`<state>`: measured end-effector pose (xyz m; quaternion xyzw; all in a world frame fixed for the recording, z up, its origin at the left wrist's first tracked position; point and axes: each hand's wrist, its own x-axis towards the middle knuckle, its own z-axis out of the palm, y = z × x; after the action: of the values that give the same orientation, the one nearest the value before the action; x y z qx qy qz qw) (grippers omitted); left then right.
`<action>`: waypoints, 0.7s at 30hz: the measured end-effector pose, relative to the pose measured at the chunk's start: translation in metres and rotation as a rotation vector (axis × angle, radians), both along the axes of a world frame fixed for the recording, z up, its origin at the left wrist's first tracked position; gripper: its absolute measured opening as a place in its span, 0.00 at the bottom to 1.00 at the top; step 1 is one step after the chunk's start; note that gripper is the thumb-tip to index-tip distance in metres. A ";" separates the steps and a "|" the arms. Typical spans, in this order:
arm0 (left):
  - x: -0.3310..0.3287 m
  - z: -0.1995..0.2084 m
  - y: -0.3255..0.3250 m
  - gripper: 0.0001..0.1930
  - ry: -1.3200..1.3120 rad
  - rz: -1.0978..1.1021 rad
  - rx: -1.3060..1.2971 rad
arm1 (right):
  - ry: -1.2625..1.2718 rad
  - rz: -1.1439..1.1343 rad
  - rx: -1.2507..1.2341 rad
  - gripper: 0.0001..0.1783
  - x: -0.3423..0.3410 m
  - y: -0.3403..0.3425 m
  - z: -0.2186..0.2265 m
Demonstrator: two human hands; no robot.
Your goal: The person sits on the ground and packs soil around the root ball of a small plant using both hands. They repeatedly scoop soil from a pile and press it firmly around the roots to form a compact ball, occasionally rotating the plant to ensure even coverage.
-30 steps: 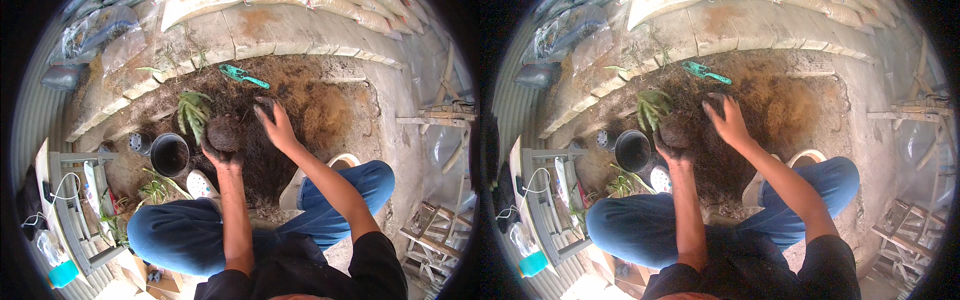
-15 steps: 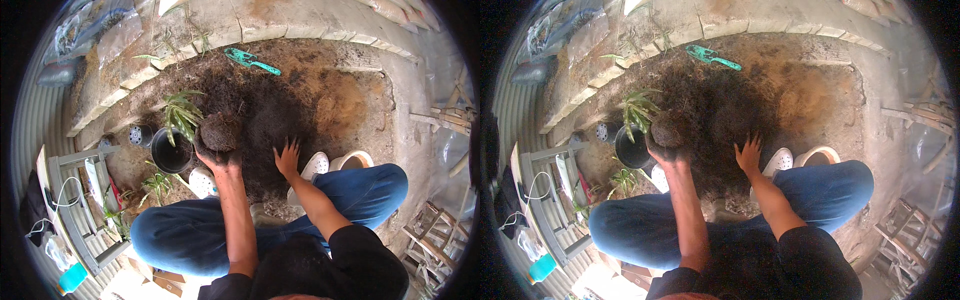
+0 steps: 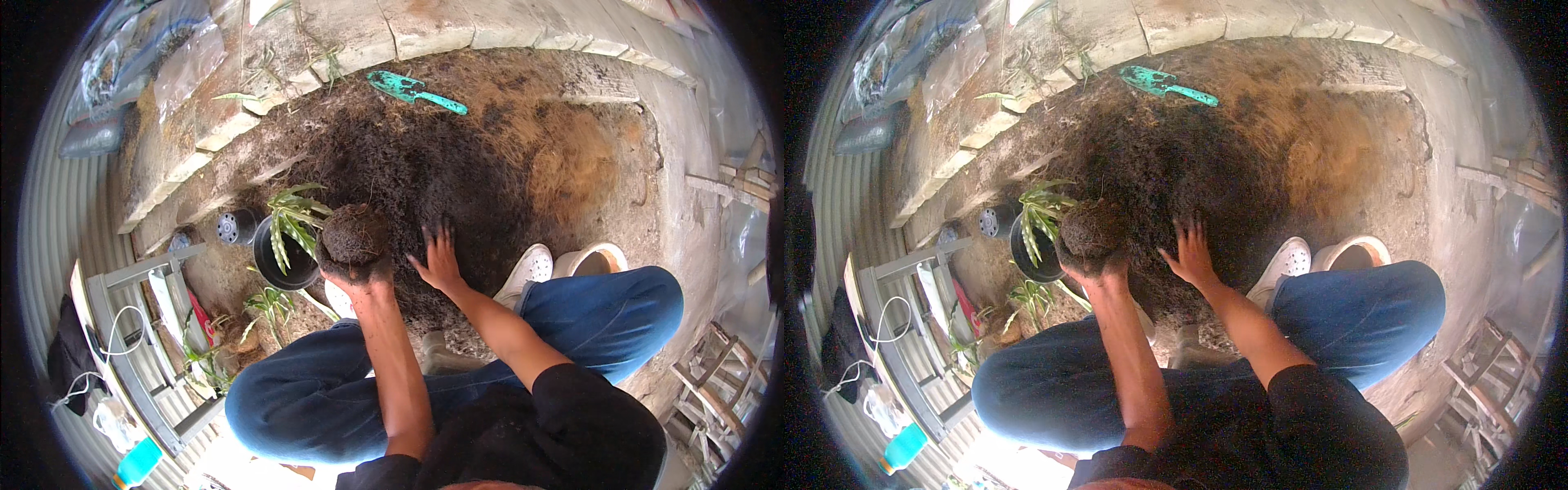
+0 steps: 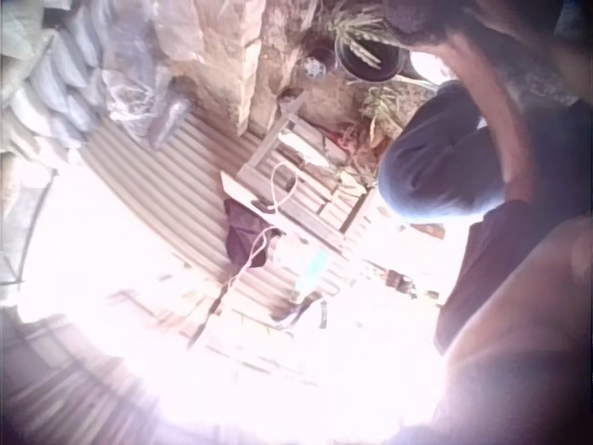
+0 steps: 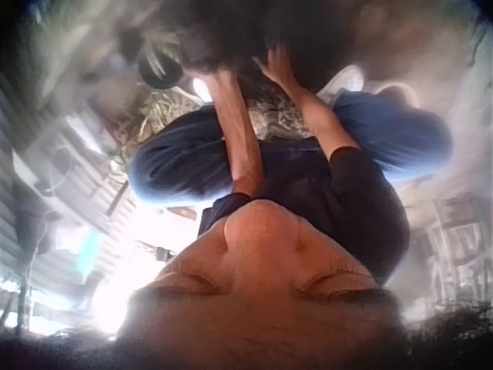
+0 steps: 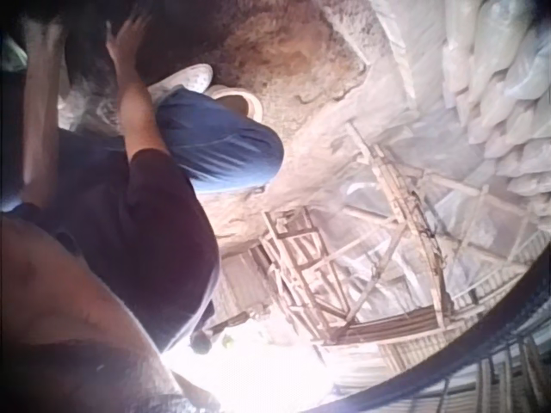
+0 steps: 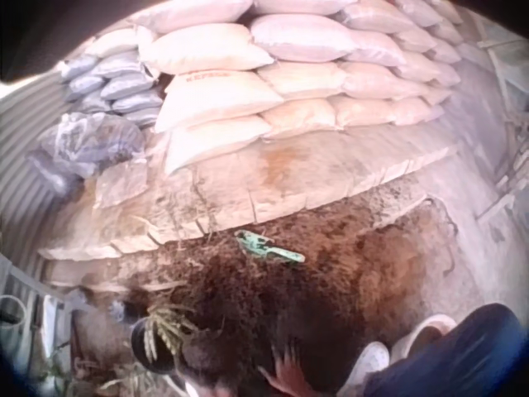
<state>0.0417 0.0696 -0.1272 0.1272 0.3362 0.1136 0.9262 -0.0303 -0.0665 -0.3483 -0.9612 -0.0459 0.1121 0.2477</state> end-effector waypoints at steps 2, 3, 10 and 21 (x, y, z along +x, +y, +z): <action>0.001 0.004 -0.005 0.23 0.030 0.009 0.012 | 0.008 0.115 0.076 0.47 0.017 0.006 0.008; 0.001 0.001 -0.006 0.23 0.009 -0.014 0.010 | -0.032 0.178 0.087 0.47 0.024 0.007 0.008; 0.000 -0.008 -0.002 0.24 0.007 -0.035 0.012 | -0.089 0.431 0.080 0.47 0.018 -0.020 0.018; -0.012 0.007 -0.003 0.20 -0.138 -0.085 -0.093 | -0.071 -0.218 0.274 0.23 -0.006 -0.028 -0.018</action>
<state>0.0301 0.0665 -0.1201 0.0900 0.2707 0.0667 0.9561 -0.0363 -0.0945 -0.3659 -0.9211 0.0350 0.0431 0.3854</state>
